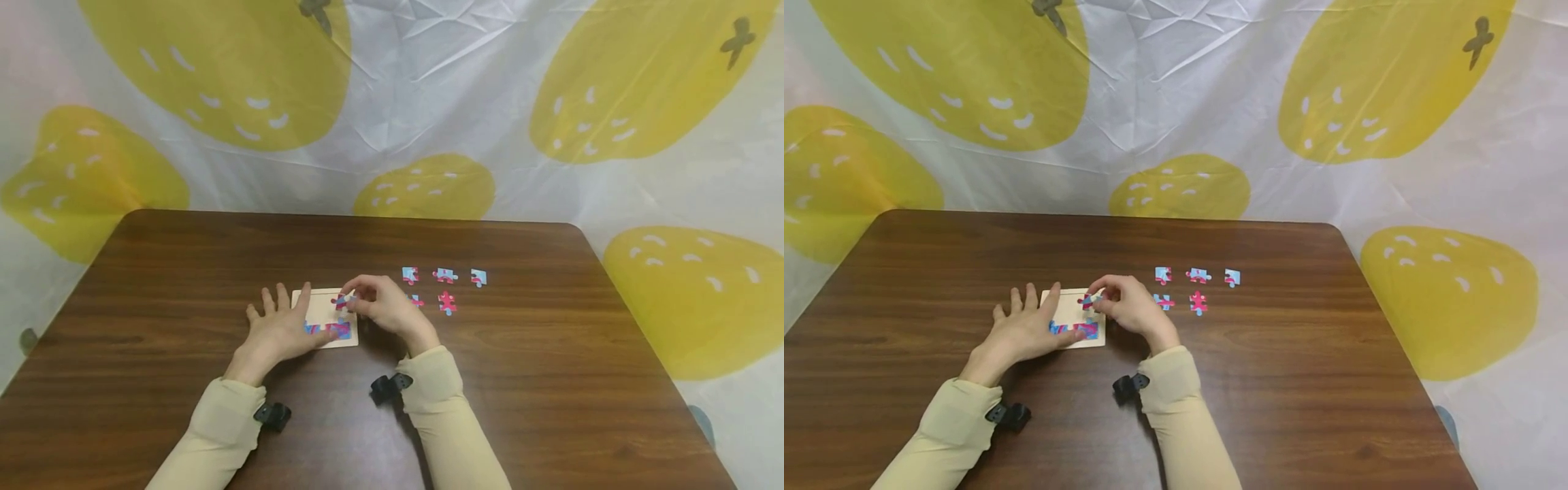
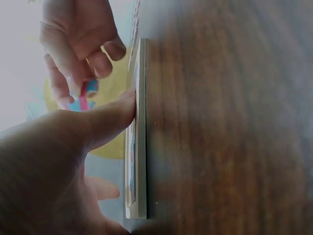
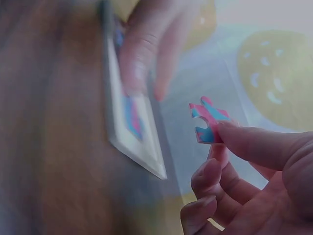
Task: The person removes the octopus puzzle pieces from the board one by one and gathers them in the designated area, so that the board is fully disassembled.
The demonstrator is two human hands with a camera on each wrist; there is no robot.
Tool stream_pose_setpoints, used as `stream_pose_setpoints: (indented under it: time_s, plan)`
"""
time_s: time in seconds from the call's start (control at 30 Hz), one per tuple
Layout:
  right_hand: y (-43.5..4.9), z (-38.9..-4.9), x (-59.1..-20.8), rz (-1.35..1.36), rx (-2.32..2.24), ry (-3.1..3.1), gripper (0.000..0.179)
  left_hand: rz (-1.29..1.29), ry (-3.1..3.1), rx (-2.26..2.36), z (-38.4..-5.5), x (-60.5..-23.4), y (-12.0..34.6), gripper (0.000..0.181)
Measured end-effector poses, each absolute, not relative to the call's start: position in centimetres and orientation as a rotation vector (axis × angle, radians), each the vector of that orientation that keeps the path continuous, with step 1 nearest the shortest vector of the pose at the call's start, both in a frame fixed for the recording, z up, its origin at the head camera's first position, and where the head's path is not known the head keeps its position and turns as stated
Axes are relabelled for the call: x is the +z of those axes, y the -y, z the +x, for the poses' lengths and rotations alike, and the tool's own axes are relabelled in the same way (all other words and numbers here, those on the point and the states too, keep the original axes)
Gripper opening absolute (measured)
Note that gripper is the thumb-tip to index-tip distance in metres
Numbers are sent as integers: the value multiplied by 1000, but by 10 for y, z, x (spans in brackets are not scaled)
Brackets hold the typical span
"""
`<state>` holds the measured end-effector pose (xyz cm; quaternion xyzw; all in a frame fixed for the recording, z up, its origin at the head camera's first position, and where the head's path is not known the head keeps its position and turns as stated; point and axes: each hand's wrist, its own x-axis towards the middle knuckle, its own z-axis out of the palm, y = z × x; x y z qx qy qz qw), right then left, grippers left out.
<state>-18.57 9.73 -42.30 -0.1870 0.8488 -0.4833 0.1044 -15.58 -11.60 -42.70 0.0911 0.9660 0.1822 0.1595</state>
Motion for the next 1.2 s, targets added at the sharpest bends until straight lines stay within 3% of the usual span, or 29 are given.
stream_pose_setpoints:
  time_s: [0.3, 0.63, 1.2]
  plan:
    - [-131, -184, -402, -360, -1566, -2508, 20, 312, -2735, 568, -155, -425, 123, 106]
    - [-199, -174, -387, -24, -1889, -2468, 18, 564, -2623, 709, -166, -424, 149, 105]
    - [-291, -158, -417, 389, -1493, -2676, 27, 674, -2532, 801, -172, -433, 172, 105]
